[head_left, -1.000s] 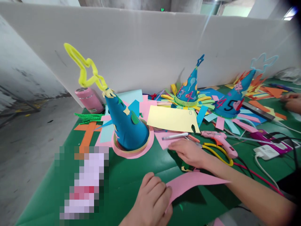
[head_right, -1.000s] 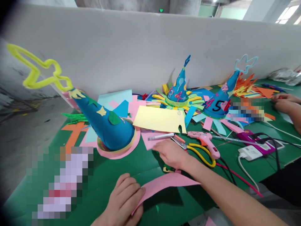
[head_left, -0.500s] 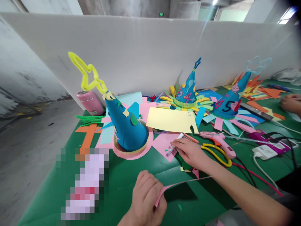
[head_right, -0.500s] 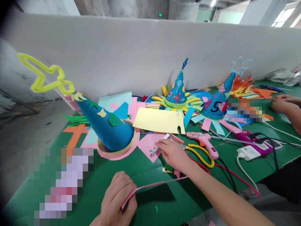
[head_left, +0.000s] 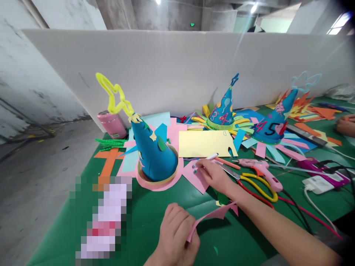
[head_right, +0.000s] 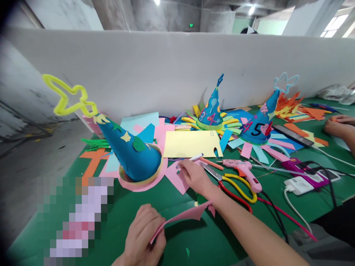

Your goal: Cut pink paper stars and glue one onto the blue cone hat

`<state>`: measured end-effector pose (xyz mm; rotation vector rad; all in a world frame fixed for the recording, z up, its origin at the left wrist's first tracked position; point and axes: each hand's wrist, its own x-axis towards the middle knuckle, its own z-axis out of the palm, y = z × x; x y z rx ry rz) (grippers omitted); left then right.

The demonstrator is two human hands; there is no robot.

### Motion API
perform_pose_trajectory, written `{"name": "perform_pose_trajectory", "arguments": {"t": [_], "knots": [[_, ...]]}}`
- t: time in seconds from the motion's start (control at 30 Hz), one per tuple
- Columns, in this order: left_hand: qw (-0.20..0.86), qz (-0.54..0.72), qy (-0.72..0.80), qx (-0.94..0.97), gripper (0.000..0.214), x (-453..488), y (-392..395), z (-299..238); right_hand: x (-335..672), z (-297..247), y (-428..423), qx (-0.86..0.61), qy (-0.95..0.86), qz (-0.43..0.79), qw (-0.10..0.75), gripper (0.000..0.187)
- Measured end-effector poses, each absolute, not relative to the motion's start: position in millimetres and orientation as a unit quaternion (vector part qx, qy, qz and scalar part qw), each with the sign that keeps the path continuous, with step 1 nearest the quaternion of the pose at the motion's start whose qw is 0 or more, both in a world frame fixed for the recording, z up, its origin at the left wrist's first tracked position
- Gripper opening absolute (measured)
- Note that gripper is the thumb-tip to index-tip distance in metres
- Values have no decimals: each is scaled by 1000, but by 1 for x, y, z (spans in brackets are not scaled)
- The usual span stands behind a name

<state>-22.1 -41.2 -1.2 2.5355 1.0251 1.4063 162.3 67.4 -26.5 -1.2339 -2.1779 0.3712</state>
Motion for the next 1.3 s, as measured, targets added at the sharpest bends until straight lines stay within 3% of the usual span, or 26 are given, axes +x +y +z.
{"name": "perform_pose_trajectory", "arguments": {"t": [0.13,0.33,0.53,0.67,0.77,0.87,1.03,1.3], "knots": [[57,402,357,841,18,-20,-37,-1,166,-23,55,-391,-857,181,283,27],[59,219,399,889,22,-15,-20,-3,175,-11,55,-429,-822,210,310,36],[109,78,407,904,23,-16,-7,-4,184,-5,34,-385,-860,212,260,30],[133,76,410,899,23,-19,0,-3,214,6,10,-386,-876,211,198,27],[134,91,399,903,22,-21,8,-3,229,11,3,-464,-846,169,202,27],[126,104,385,908,21,-23,16,-4,223,6,5,-522,-822,110,196,34],[116,106,387,909,24,-28,26,-7,201,-15,-11,-536,-834,88,101,54],[70,117,397,908,24,-25,31,-15,218,-34,-90,-509,-858,-24,63,61]]}}
